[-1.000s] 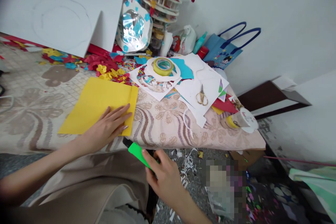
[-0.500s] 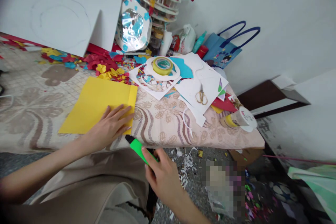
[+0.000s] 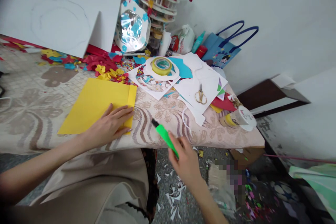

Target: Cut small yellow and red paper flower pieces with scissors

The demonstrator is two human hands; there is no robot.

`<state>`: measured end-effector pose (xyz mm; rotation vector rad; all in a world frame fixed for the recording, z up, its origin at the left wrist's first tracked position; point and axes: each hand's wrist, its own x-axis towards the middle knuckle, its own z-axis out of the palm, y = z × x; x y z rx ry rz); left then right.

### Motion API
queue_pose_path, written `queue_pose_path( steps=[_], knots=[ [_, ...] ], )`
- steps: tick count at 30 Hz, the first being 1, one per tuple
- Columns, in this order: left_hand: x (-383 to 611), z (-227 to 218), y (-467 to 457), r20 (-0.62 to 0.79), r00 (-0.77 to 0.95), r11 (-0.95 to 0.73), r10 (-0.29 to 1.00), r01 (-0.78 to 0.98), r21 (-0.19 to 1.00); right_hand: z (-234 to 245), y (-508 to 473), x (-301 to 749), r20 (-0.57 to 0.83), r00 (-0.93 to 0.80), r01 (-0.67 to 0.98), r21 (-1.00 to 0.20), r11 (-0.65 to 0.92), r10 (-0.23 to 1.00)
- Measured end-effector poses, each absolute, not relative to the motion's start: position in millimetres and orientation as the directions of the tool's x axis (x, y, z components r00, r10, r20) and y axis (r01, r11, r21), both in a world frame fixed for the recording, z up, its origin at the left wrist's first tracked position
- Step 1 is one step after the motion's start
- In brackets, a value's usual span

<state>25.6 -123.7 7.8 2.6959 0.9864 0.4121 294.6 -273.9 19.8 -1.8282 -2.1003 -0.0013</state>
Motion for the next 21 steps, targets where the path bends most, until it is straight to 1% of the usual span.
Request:
queue_pose_path(
  steps=[2,4,7,8,9,10,11,12,14,15,16,18,21],
  knots=[
    [25,9,-123,0.171,0.739,-0.747,0.652,0.587,0.311,15,-253,310,0.327,-0.032,0.984,-0.158,0.088,0.945],
    [24,9,-121,0.163,0.745,-0.751,0.647,0.586,0.304,10,-230,322,0.351,0.021,0.993,-0.113,0.02,0.936],
    [23,10,-119,0.169,0.752,-0.76,0.637,0.576,0.302,7,-206,324,0.343,0.027,0.999,-0.041,-0.014,0.939],
    [23,10,-117,0.169,0.757,-0.764,0.631,0.571,0.3,8,-202,319,0.369,0.025,0.999,-0.038,-0.012,0.929],
    [22,11,-116,0.166,0.764,-0.77,0.624,0.565,0.297,9,-202,311,0.404,0.008,0.999,-0.052,0.014,0.915],
    [23,12,-115,0.16,0.771,-0.776,0.616,0.56,0.291,11,-204,300,0.433,-0.038,0.993,-0.084,0.082,0.901],
    [23,13,-114,0.155,0.777,-0.781,0.61,0.557,0.284,12,-207,286,0.463,-0.1,0.975,-0.128,0.179,0.881],
    [23,14,-114,0.149,0.781,-0.784,0.606,0.555,0.277,13,-211,271,0.464,-0.198,0.936,-0.172,0.307,0.863],
    [24,15,-113,0.147,0.783,-0.787,0.604,0.558,0.262,13,-219,242,0.387,-0.44,0.798,-0.245,0.55,0.81],
    [24,15,-113,0.149,0.782,-0.788,0.605,0.56,0.255,11,-222,229,0.361,-0.498,0.753,-0.271,0.6,0.788],
    [24,15,-113,0.152,0.782,-0.789,0.605,0.562,0.249,8,-223,219,0.341,-0.523,0.734,-0.286,0.616,0.781],
    [24,14,-114,0.153,0.783,-0.792,0.603,0.563,0.237,0,-223,207,0.316,-0.518,0.742,-0.296,0.602,0.795],
    [23,12,-115,0.133,0.791,-0.797,0.597,0.565,0.213,-11,-220,204,0.312,-0.513,0.756,-0.277,0.593,0.799]
  ],
)
